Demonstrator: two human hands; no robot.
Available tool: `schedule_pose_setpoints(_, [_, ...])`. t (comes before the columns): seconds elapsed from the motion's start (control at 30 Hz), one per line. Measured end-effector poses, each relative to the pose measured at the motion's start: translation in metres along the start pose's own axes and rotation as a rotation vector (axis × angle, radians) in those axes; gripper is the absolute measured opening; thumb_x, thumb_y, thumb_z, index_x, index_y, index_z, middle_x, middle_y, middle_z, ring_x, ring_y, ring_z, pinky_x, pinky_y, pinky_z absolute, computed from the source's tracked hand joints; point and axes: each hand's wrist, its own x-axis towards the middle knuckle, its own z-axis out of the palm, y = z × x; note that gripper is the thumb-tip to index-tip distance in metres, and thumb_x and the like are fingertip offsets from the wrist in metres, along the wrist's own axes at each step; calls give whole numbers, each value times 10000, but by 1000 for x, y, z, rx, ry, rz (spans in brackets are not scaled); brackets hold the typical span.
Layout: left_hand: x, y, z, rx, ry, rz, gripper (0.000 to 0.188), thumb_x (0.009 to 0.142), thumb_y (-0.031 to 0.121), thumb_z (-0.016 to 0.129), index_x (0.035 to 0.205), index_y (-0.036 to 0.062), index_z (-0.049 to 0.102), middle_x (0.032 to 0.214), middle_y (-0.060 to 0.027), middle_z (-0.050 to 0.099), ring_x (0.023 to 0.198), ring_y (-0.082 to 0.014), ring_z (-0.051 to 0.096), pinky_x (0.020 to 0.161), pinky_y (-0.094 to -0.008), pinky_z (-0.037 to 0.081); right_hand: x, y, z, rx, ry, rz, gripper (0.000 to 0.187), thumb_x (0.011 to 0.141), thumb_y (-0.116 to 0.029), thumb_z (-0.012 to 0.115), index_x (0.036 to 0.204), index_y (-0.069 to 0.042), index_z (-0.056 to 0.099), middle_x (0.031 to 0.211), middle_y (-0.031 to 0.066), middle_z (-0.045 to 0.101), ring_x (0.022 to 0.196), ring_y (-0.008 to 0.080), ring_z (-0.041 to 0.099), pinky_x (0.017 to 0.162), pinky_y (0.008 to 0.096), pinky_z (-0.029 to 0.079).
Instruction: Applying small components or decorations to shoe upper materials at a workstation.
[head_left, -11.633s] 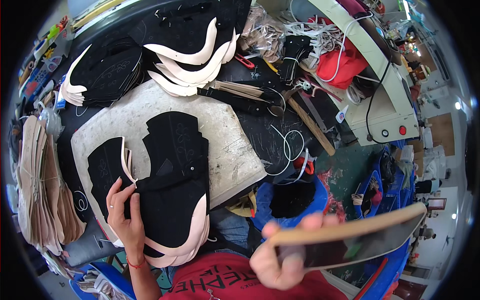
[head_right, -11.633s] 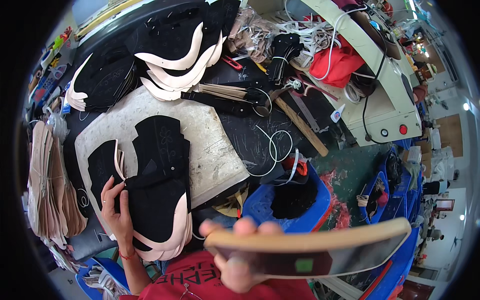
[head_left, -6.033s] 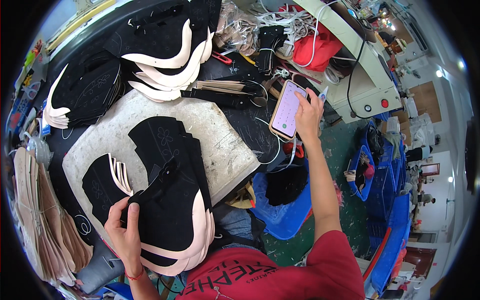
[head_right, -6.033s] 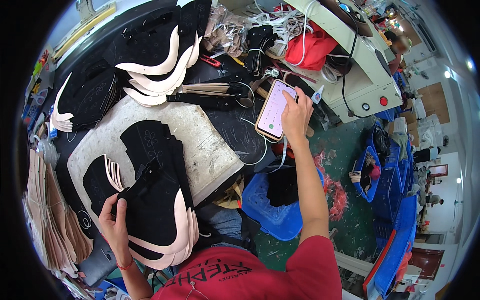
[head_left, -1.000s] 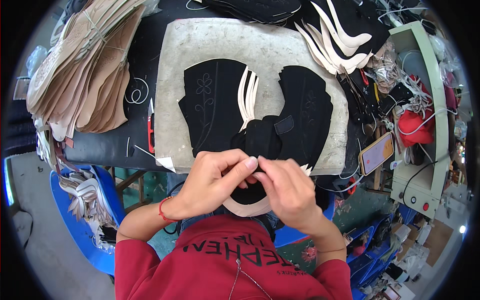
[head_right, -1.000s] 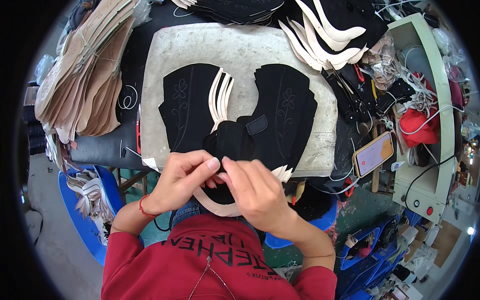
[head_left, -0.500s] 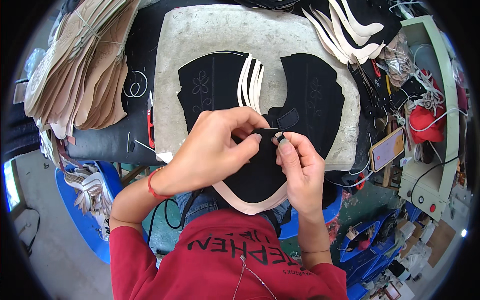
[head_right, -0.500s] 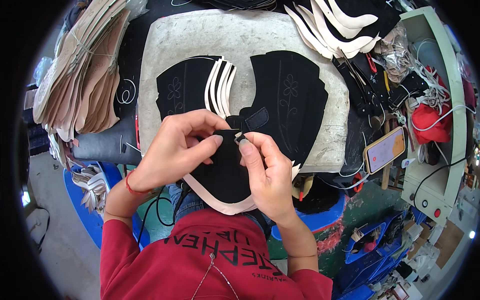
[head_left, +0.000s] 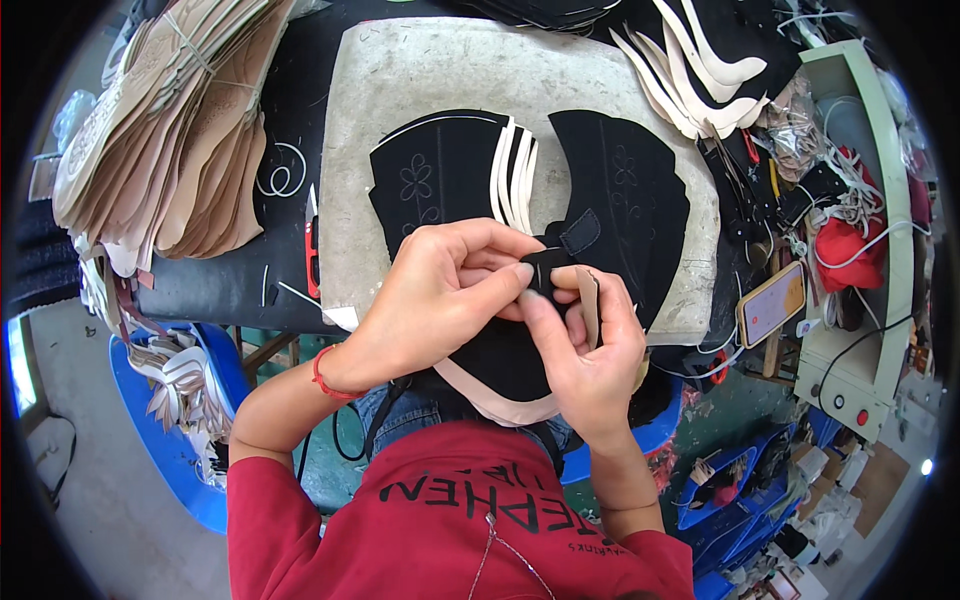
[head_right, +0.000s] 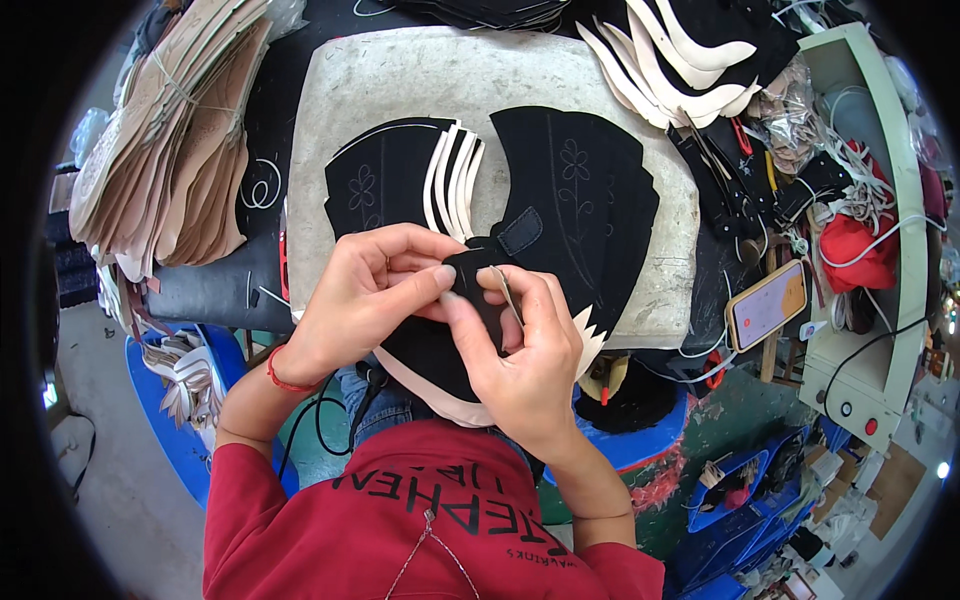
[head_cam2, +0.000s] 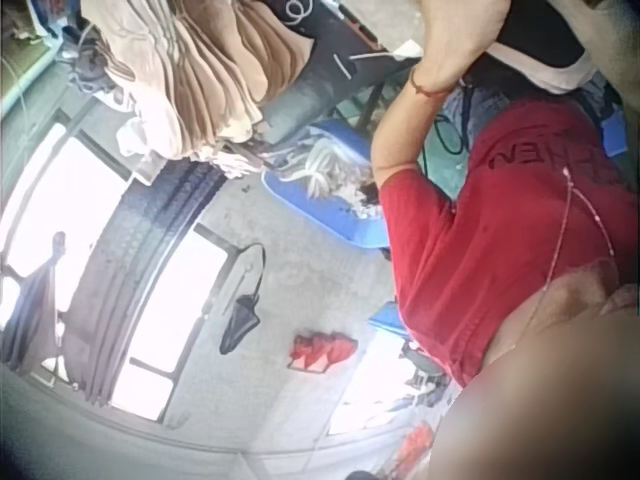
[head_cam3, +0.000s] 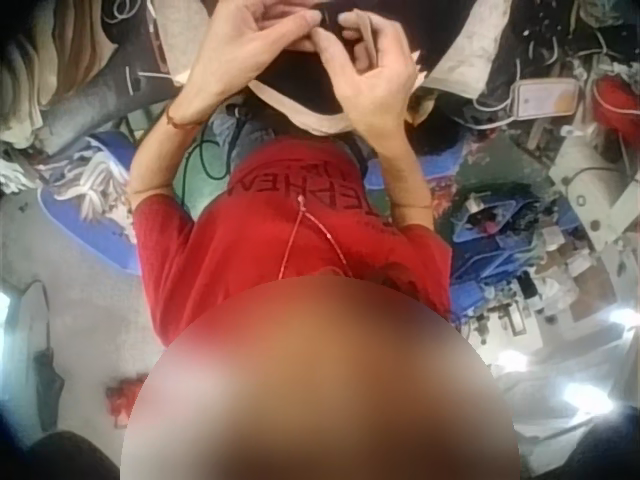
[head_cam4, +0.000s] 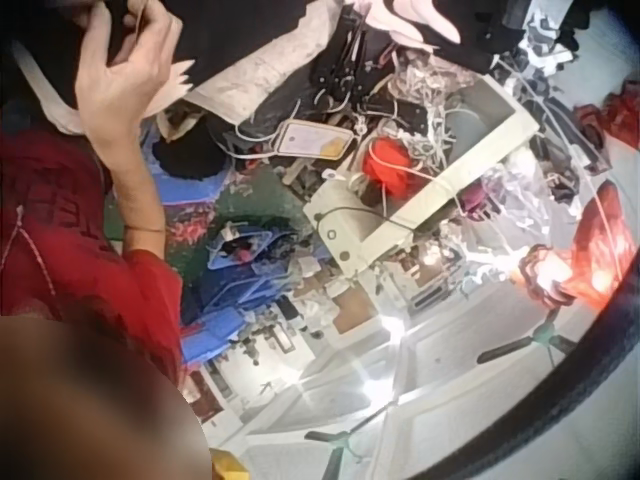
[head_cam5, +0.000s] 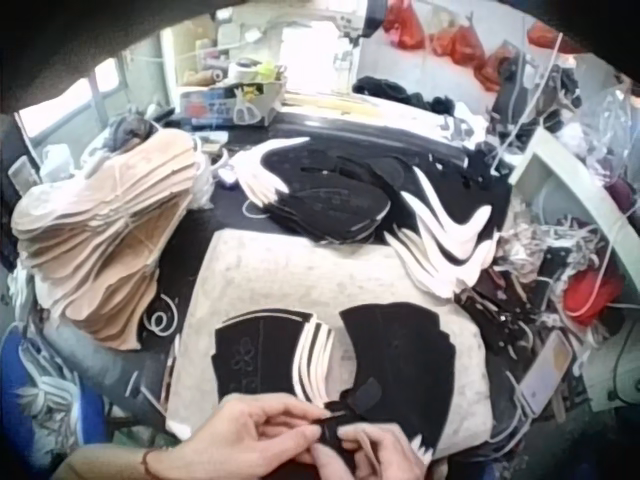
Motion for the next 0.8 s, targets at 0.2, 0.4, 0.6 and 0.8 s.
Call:
schedule_pose_setpoints(0.2, [-3,-11,10,104,64,163,206,861,-30,570,1061,-77,587,935,-120,657,838,-124,646,720,-233,546,9,-10,4,-644,148,-469,277,717,-61,705,950,20,581,815,107,570,589,247,610,480,328,483])
schedule_pose_setpoints(0.4, [6,-16,12,356,124,282,187,777,-72,602,964,-63,612,840,-98,676,779,-87,642,649,-215,527,19,-10,-9,-846,32,-638,207,735,-125,712,853,-7,590,679,58,515,491,183,566,434,287,438])
schedule_pose_setpoints(0.6, [12,-16,7,248,111,225,121,816,-7,627,923,-54,594,814,-87,656,731,-93,635,626,-210,530,13,-9,-1,-546,66,-413,184,784,-89,686,909,14,600,720,84,547,539,161,568,478,280,449])
schedule_pose_setpoints(0.8, [13,-11,6,-21,15,62,174,870,-15,557,1031,-77,569,919,-107,636,782,-101,634,680,-212,553,13,-8,-8,292,-51,248,156,887,-108,619,984,13,606,766,-24,548,666,0,458,561,163,372])
